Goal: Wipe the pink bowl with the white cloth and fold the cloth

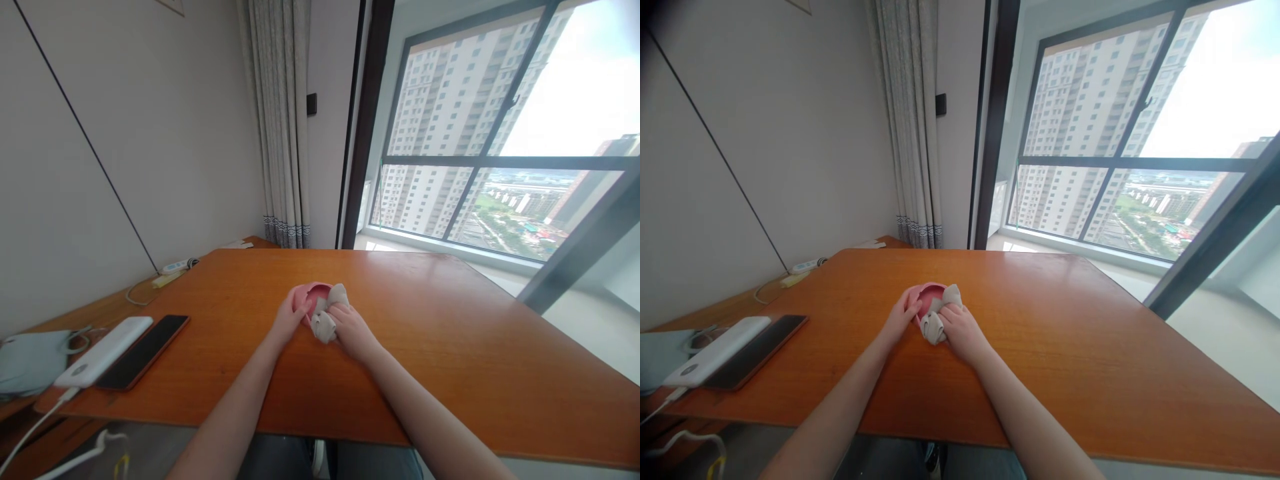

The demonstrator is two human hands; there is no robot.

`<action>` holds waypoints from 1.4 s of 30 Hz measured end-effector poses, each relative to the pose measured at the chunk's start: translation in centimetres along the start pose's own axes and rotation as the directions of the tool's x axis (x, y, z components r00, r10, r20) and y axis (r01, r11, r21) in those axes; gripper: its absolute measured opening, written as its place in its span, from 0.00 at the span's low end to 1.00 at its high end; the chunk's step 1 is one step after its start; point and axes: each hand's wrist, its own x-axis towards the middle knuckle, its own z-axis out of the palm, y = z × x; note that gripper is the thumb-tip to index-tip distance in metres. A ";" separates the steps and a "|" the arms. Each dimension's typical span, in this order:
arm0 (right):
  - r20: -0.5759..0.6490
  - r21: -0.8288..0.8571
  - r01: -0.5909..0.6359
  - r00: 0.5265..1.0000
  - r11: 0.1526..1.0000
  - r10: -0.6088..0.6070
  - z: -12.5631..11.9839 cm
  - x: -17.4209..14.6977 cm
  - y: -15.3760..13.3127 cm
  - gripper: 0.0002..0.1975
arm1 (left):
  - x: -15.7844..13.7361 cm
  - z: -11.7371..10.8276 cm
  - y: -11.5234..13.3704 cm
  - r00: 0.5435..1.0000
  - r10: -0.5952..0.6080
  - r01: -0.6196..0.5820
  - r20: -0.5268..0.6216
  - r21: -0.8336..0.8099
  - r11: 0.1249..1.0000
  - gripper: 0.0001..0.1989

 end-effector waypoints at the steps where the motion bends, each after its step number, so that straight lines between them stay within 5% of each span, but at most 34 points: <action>1: -0.021 -0.021 -0.019 1.000 1.000 0.018 0.1 0.0 -0.1 0.03 | -0.2 0.4 -0.2 0.999 -0.001 0.000 -0.040 -0.013 1.000 0.28; 6: -0.086 -0.053 -0.089 0.993 0.995 0.084 0.5 -0.5 -0.3 0.04 | -0.9 2.2 -0.9 0.992 -0.019 0.010 -0.128 -0.066 0.998 0.33; 12: -0.005 0.048 0.015 1.000 0.999 -0.015 0.2 0.0 -0.1 0.05 | 0.0 -0.1 0.5 0.998 0.016 -0.013 -0.055 0.060 0.998 0.25; 18: -0.111 -0.015 -0.116 0.987 0.993 0.113 1.2 -0.4 -0.1 0.05 | -1.1 2.6 -0.6 0.998 -0.035 0.025 -0.057 -0.157 0.987 0.40; 23: -0.044 0.027 -0.072 0.996 0.997 0.073 0.7 -0.2 -0.2 0.04 | -0.6 2.2 -0.5 0.990 0.002 -0.010 -0.142 -0.055 0.998 0.26; 26: 0.007 0.078 -0.020 1.000 0.997 0.020 0.0 0.1 -0.2 0.04 | 0.5 0.2 -0.3 0.999 0.011 -0.012 -0.035 -0.025 1.000 0.23; 29: 0.018 0.086 -0.019 1.000 0.996 0.018 0.0 -0.1 0.0 0.03 | 0.8 -0.4 -0.4 0.997 -0.071 0.071 0.006 -0.041 0.997 0.25; 32: -0.019 0.059 -0.114 0.993 0.992 0.116 0.6 -0.4 0.2 0.03 | 0.0 0.9 -0.6 0.977 -0.200 0.185 -0.070 -0.182 0.966 0.32; 34: -0.050 0.051 -0.184 0.981 0.982 0.187 1.0 -0.6 0.2 0.04 | -0.8 2.3 -0.6 0.971 -0.238 0.221 -0.022 -0.294 0.930 0.35; 38: -0.025 0.045 -0.196 0.980 0.980 0.197 1.5 -0.6 -0.1 0.04 | -1.4 3.4 -0.4 0.973 -0.226 0.199 -0.052 -0.313 0.929 0.30; 42: 0.037 0.031 -0.156 0.987 0.987 0.155 1.2 -0.4 0.4 0.03 | -0.7 2.1 -0.3 0.988 -0.143 0.128 -0.056 -0.215 0.968 0.29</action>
